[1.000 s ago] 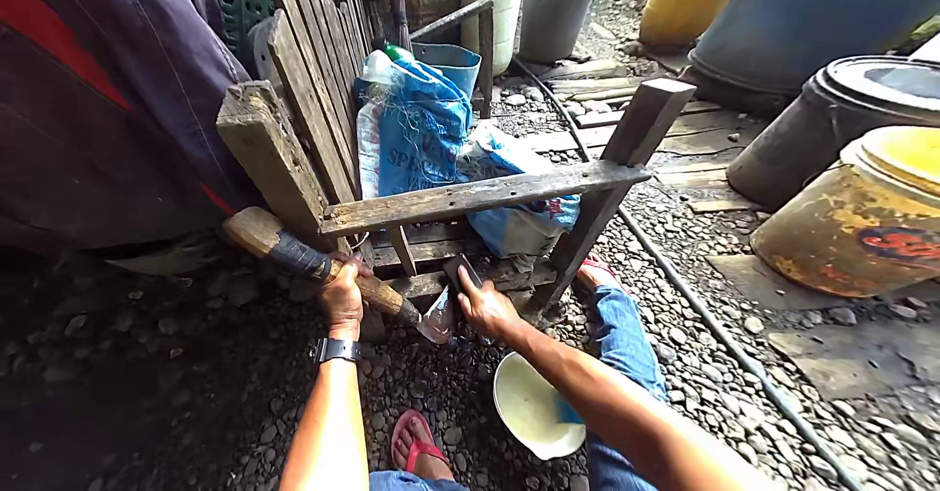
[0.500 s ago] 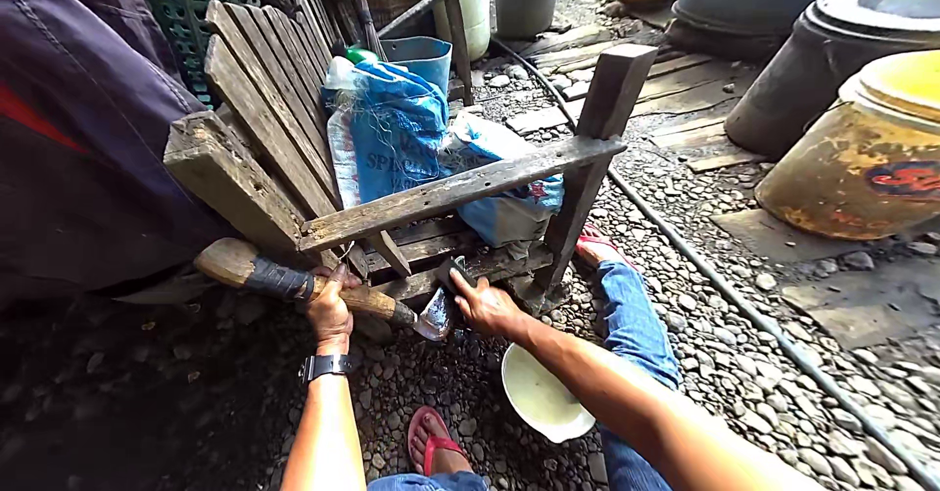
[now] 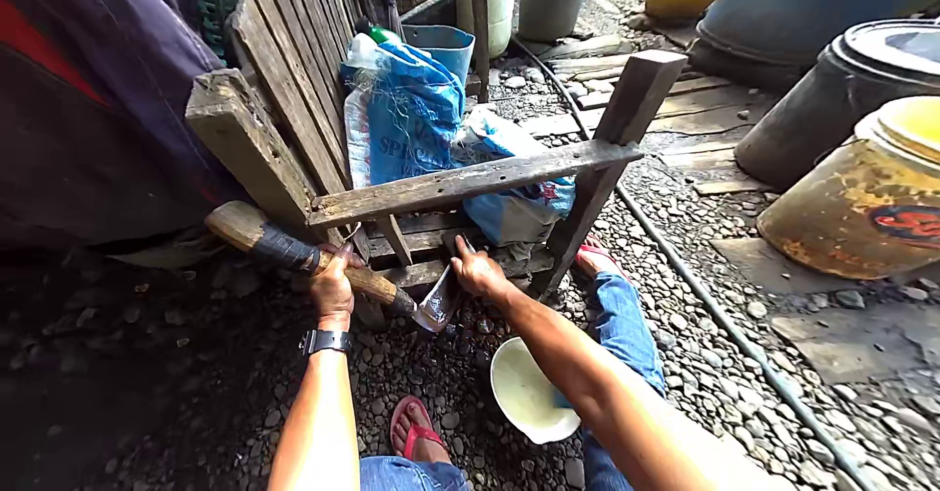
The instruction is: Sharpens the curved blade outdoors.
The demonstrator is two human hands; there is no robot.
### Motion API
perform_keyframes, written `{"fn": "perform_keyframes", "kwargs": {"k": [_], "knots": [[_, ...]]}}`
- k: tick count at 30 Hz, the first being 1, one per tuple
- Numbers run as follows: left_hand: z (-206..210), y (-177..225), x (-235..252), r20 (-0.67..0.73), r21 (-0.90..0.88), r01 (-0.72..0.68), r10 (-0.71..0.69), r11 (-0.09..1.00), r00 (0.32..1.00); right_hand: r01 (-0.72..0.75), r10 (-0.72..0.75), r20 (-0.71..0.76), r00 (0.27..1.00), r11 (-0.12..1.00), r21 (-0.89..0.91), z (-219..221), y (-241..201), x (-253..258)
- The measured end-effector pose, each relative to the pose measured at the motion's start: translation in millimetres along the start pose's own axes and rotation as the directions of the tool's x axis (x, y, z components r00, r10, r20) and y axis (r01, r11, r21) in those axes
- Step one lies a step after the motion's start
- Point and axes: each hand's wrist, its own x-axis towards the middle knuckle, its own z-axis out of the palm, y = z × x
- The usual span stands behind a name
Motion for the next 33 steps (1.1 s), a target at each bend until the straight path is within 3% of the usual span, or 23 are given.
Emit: {"fn": "perform_keyframes", "kwargs": {"k": [3,7,12,14,18,24,29,33], "knots": [[1,-2,0,-0.013,0.009,0.001,-0.001,1.0,1.0,0.046,-0.047,-0.022,0.999,0.999,-0.025,14,10,-10],[0,0,0,-0.012,0.007,-0.002,0.002,1.0,1.0,0.177,-0.169,0.072,0.983,0.977,-0.12,29,28,-39],[1,1,-2,-0.002,0.0,0.008,-0.008,1.0,1.0,0.014,-0.014,0.024,1.0,1.0,0.01,-8,3,3],[2,0,-3,-0.015,0.006,-0.004,0.004,1.0,1.0,0.029,-0.029,0.007,1.0,0.999,0.036,0,9,-1],[3,2,-2,-0.013,0.009,-0.015,0.015,1.0,1.0,0.124,-0.119,0.064,0.991,0.989,-0.076,14,29,-30],[4,4,-4,-0.028,0.035,0.007,-0.006,0.999,1.0,0.021,-0.022,0.027,0.999,0.999,0.036,-4,6,2],[6,5,-1,-0.035,0.012,0.005,-0.005,1.0,0.999,0.131,-0.126,0.074,0.989,0.989,-0.068,13,30,-31],[5,4,-3,-0.027,0.018,0.02,-0.02,1.0,0.999,0.083,-0.082,0.036,0.996,0.996,-0.011,-6,18,-3]]}}
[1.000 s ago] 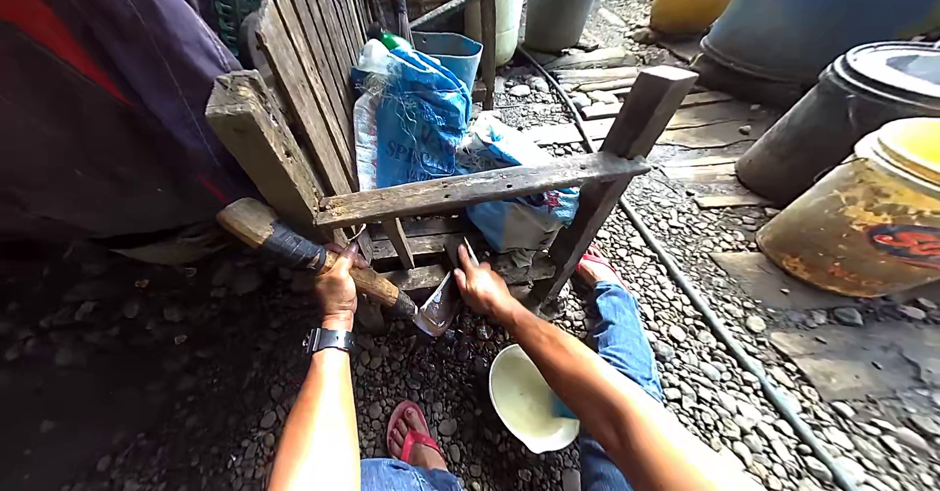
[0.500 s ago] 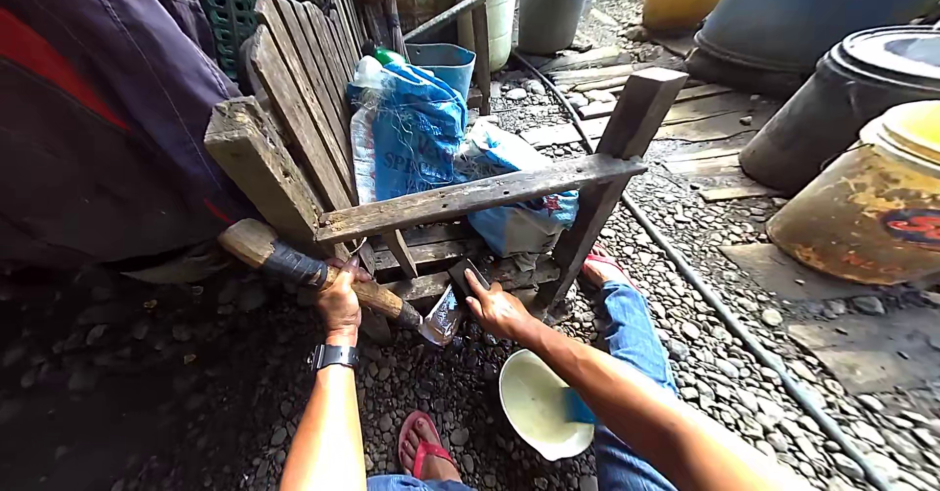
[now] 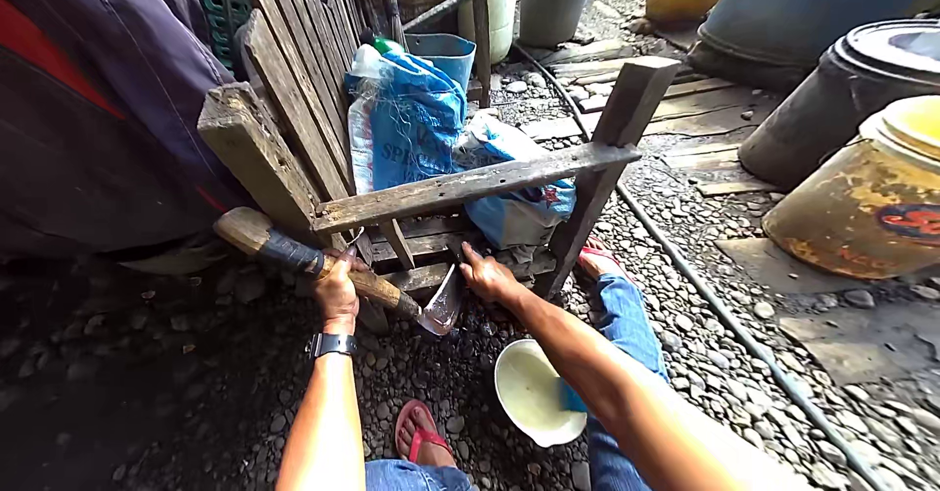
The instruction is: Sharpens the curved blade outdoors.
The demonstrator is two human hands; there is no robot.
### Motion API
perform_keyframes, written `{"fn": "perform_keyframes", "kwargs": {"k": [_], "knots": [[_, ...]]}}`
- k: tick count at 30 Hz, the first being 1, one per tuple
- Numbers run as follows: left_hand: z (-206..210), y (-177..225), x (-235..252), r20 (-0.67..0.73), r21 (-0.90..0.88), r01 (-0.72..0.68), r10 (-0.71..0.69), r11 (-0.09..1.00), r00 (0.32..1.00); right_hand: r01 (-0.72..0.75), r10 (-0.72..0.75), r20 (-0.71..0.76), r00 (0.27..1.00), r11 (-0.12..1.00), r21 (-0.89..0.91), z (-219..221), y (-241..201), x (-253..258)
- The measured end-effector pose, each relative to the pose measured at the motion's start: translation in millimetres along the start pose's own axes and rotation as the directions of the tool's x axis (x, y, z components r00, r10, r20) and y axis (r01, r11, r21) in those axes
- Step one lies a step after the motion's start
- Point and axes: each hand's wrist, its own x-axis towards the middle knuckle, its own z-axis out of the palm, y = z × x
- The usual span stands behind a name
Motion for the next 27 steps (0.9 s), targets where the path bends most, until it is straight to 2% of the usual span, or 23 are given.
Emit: {"fn": "perform_keyframes", "kwargs": {"k": [2,8,13,16,18,24,27], "knots": [[1,1,0,-0.004,0.0,-0.004,0.004,1.0,1.0,-0.042,0.042,0.003,0.999,0.999,0.011,-5,-6,9],[0,0,1,-0.01,-0.011,-0.002,0.002,1.0,1.0,0.058,-0.055,0.04,0.998,0.995,-0.079,11,16,-22],[1,4,-2,-0.025,0.007,0.011,-0.01,1.0,1.0,-0.021,0.021,0.018,1.0,0.999,0.034,-9,-5,12],[1,2,-2,-0.026,0.011,-0.006,0.006,1.0,1.0,0.02,-0.019,-0.019,1.0,0.999,0.026,9,9,-7],[0,1,1,-0.011,0.004,-0.022,0.023,1.0,1.0,0.019,-0.018,0.021,1.0,1.0,-0.01,13,13,-22],[0,1,0,-0.004,0.004,-0.008,0.008,1.0,1.0,-0.045,0.044,0.016,0.999,0.996,0.078,-11,-5,11],[1,0,-1,-0.008,-0.003,-0.02,0.02,1.0,1.0,-0.004,0.006,-0.027,1.0,0.998,0.065,7,8,-10]]}}
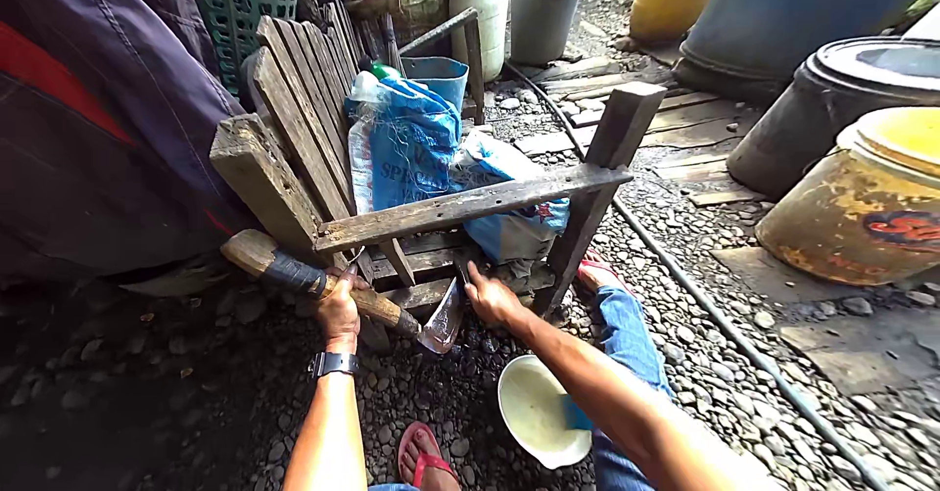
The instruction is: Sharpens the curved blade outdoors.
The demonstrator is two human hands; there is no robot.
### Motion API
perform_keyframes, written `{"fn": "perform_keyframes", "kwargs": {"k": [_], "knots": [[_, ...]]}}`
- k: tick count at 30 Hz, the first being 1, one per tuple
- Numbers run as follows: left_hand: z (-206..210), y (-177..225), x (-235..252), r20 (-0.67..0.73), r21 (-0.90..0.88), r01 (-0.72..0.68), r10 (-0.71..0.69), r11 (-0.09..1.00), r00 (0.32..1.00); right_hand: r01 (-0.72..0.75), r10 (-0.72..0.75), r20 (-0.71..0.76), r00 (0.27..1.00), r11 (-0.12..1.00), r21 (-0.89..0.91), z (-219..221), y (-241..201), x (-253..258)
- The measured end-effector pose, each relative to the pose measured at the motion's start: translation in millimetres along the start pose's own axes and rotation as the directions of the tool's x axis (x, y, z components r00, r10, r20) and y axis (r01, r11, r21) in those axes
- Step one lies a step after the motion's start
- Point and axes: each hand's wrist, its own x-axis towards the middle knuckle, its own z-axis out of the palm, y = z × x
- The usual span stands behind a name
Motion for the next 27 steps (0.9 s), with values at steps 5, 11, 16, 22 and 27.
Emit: {"fn": "perform_keyframes", "kwargs": {"k": [5,11,16,22,27], "knots": [[1,2,-2,0.003,0.009,0.019,-0.019,1.0,1.0,-0.032,0.032,0.005,0.999,0.999,0.044,-4,-7,1],[1,1,0,-0.01,0.012,0.006,-0.006,1.0,1.0,-0.031,0.031,-0.015,0.999,0.999,0.043,3,-5,-4],[0,1,-1,0.008,-0.002,0.007,-0.007,1.0,1.0,-0.041,0.042,-0.006,0.999,0.993,0.109,-4,-8,2],[1,1,-1,0.0,-0.001,-0.009,0.009,1.0,1.0,-0.068,0.071,-0.029,0.997,0.993,0.091,3,-9,-6],[1,1,-2,0.006,0.003,0.004,-0.004,1.0,1.0,-0.101,0.107,-0.033,0.994,0.984,0.144,3,-12,-1]]}}
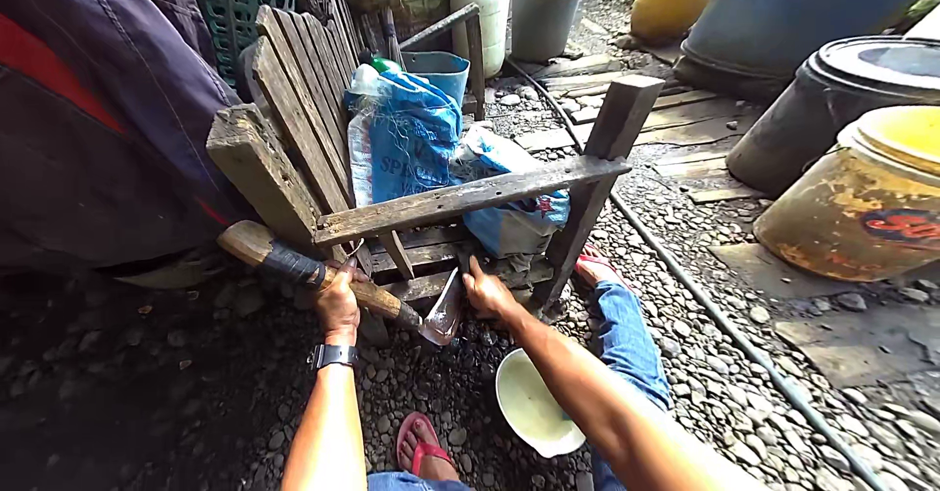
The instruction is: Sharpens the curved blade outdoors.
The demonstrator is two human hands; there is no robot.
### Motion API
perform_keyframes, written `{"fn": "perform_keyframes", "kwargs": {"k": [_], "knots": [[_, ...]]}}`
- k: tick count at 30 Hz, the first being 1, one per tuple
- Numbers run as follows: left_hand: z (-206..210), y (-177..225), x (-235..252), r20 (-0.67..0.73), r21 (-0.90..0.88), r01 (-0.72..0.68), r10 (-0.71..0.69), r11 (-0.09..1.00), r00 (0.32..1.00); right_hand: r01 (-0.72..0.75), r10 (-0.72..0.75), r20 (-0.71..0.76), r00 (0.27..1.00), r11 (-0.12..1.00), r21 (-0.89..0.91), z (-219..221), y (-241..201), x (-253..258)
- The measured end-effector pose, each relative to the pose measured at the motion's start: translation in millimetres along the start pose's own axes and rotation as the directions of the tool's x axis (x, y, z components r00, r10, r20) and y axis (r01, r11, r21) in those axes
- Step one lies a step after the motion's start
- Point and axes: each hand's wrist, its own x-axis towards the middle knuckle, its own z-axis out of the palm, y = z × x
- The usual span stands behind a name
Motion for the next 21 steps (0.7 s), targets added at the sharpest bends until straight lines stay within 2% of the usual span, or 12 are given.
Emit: {"fn": "perform_keyframes", "kwargs": {"k": [3,6,9,12,15,17,21], "knots": [[1,2,1,-0.014,0.003,-0.002,0.002,1.0,1.0,-0.057,0.054,0.053,0.997,0.997,0.057,-16,-15,14],[1,1,1,-0.012,0.0,-0.004,0.004,1.0,1.0,0.044,-0.043,0.012,0.999,0.994,-0.104,3,2,-9],[-1,0,3,-0.003,-0.012,-0.002,0.002,1.0,1.0,0.075,-0.061,0.077,0.995,0.977,-0.198,10,8,-23],[-1,-1,2,-0.003,-0.009,0.013,-0.013,1.0,1.0,0.085,-0.077,0.06,0.995,0.985,-0.147,-5,-5,2],[1,3,2,-0.021,0.002,0.011,-0.011,1.0,1.0,0.054,-0.042,0.11,0.993,0.992,-0.112,-18,-21,16],[2,2,1,-0.029,-0.002,0.008,-0.008,1.0,1.0,0.11,-0.097,0.081,0.992,0.979,-0.169,-4,-6,2],[1,1,2,-0.02,-0.013,0.003,-0.003,1.0,1.0,0.161,-0.128,0.143,0.981,0.955,-0.249,5,10,-19]]}}
